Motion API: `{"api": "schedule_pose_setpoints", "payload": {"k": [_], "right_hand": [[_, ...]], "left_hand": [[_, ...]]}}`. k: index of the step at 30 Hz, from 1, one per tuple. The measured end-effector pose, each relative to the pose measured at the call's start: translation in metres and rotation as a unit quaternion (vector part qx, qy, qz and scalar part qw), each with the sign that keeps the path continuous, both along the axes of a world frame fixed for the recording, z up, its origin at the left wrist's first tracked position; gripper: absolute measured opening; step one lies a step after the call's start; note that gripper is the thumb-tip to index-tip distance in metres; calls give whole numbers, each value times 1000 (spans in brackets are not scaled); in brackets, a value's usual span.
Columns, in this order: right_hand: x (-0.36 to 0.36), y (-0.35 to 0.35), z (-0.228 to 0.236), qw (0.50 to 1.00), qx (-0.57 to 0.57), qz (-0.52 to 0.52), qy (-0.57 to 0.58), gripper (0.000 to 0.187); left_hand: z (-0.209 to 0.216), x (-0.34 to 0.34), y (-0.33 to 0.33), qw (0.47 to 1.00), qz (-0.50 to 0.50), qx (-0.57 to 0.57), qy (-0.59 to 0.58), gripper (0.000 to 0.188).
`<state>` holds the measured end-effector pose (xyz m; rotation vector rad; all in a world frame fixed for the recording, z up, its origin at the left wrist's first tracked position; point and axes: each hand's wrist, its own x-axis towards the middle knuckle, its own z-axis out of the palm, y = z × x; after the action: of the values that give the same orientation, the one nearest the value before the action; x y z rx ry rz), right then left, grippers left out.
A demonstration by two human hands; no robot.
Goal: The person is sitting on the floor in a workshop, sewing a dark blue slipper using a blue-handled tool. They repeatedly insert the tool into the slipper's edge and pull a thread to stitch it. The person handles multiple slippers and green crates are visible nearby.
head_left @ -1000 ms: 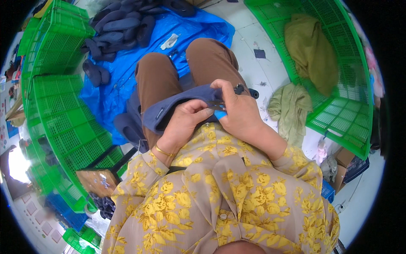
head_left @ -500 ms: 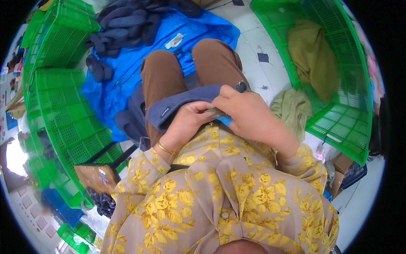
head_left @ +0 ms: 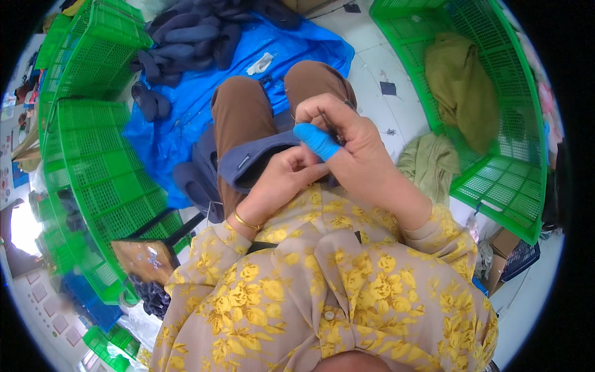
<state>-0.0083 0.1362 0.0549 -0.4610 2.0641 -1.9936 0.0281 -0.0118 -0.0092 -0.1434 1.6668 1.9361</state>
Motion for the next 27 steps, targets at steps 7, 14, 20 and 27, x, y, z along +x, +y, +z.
{"api": "schedule_pose_setpoints", "payload": {"k": [7,14,20,27], "right_hand": [[-6,8,21,989,-100,-4,-107,11],[-12,24,46,964,-242,78,-82,20],[-44,79,65,935,-350,-19,-44,16],[-25,11,-16,993,-69,-36,-89,8]], "left_hand": [[52,-49,-22,957,-159,-200,134,23],[61,-69,-83,540,-537,-549,345,20],[45,-38,-94,615,-463,-522,367,22],[41,-7,-100,671,-146,-511,517,42]]}}
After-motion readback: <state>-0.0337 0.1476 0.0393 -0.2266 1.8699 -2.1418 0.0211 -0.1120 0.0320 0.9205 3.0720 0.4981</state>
